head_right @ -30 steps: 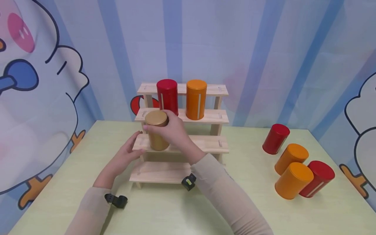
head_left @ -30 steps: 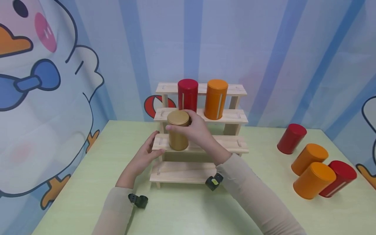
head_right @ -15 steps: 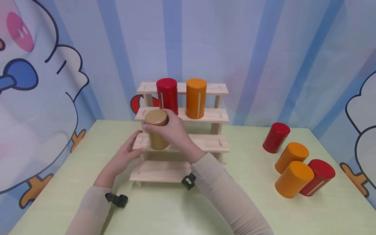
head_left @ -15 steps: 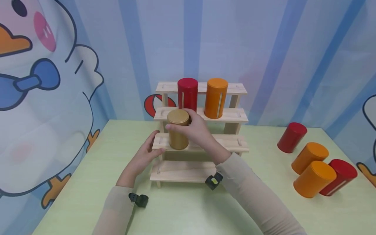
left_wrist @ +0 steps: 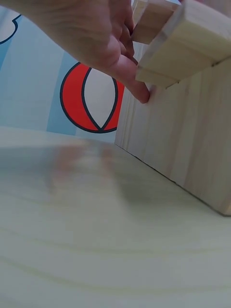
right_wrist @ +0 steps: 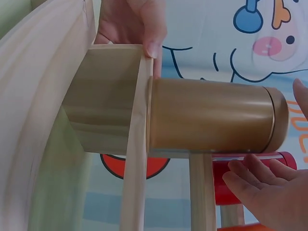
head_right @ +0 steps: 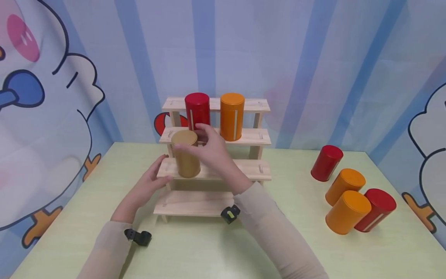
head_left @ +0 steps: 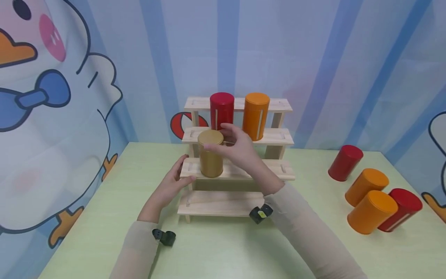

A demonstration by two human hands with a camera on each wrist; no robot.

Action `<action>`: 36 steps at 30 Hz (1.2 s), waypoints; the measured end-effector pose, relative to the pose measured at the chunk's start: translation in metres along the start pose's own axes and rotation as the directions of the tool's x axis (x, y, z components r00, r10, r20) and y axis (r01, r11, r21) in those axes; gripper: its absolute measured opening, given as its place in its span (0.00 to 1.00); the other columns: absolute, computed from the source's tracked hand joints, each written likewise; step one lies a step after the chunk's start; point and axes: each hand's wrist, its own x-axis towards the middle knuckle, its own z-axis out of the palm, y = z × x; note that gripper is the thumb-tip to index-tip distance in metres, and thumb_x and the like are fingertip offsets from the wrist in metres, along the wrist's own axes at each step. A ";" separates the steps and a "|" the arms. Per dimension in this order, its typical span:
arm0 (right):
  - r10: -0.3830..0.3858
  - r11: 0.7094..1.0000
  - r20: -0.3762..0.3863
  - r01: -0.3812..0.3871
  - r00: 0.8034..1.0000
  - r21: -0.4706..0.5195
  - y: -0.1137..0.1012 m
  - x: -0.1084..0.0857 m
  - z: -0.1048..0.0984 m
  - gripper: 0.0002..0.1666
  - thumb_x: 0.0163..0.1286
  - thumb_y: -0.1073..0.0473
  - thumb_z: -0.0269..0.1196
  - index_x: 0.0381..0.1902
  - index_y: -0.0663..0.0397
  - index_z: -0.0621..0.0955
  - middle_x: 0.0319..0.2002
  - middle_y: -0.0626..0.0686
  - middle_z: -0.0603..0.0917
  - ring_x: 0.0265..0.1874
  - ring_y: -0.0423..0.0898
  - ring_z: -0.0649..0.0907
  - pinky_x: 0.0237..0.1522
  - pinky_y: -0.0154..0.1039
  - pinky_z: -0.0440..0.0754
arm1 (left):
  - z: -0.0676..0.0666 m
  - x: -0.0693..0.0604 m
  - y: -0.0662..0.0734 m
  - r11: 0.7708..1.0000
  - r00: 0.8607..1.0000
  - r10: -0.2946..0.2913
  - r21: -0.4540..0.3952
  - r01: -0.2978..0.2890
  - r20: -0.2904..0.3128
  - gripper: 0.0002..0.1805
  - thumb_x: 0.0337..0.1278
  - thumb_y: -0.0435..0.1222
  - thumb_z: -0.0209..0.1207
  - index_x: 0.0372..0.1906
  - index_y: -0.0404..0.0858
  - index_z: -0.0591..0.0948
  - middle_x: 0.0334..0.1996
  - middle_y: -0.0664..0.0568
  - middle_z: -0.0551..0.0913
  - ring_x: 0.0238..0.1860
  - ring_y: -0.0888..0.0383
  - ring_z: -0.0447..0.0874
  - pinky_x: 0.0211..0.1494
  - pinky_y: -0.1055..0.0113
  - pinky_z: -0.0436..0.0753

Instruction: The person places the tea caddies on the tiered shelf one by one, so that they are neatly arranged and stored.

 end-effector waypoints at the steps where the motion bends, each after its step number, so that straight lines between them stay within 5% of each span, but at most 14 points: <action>1: 0.003 1.000 -0.002 -0.003 1.000 0.010 0.000 -0.001 -0.003 0.47 0.56 0.47 0.72 0.70 0.52 0.65 0.61 0.53 0.76 0.58 0.50 0.77 0.60 0.45 0.76 | 0.000 0.000 0.000 1.000 1.000 0.003 -0.001 -0.003 0.000 0.46 0.66 0.41 0.57 0.78 0.44 0.41 0.77 0.46 0.47 0.76 0.47 0.47 0.73 0.48 0.56; 10: 0.014 1.000 -0.031 -0.014 0.999 -0.006 0.002 -0.022 -0.033 0.46 0.57 0.47 0.72 0.70 0.50 0.65 0.61 0.52 0.77 0.61 0.48 0.76 0.63 0.47 0.73 | 0.000 0.000 0.000 1.000 1.000 0.016 -0.006 -0.016 -0.006 0.45 0.66 0.39 0.57 0.78 0.43 0.41 0.77 0.45 0.47 0.76 0.47 0.46 0.74 0.49 0.55; 20: -0.049 0.998 -0.070 0.046 0.996 -0.034 -0.006 -0.059 -0.093 0.46 0.61 0.56 0.70 0.72 0.57 0.61 0.64 0.57 0.73 0.64 0.51 0.73 0.67 0.46 0.69 | 0.001 0.001 0.001 1.000 1.000 0.002 -0.005 -0.002 -0.011 0.46 0.66 0.39 0.57 0.78 0.44 0.42 0.77 0.46 0.46 0.76 0.48 0.44 0.74 0.49 0.54; 29: -0.090 0.979 -0.203 0.050 0.975 -0.195 0.000 -0.097 -0.149 0.43 0.66 0.56 0.65 0.74 0.50 0.59 0.65 0.55 0.72 0.62 0.45 0.74 0.54 0.21 0.73 | 0.002 0.000 0.002 1.000 1.000 0.005 -0.006 -0.005 -0.009 0.46 0.66 0.39 0.57 0.78 0.43 0.41 0.77 0.46 0.46 0.76 0.48 0.44 0.74 0.49 0.54; 36: -0.004 0.960 -0.304 -0.082 0.953 -0.267 0.010 -0.122 -0.189 0.43 0.67 0.52 0.63 0.75 0.39 0.56 0.66 0.46 0.71 0.62 0.42 0.74 0.47 0.17 0.74 | 0.000 0.002 -0.001 1.000 1.000 0.006 -0.007 -0.006 -0.010 0.46 0.66 0.39 0.58 0.78 0.44 0.41 0.77 0.46 0.46 0.76 0.47 0.45 0.74 0.48 0.54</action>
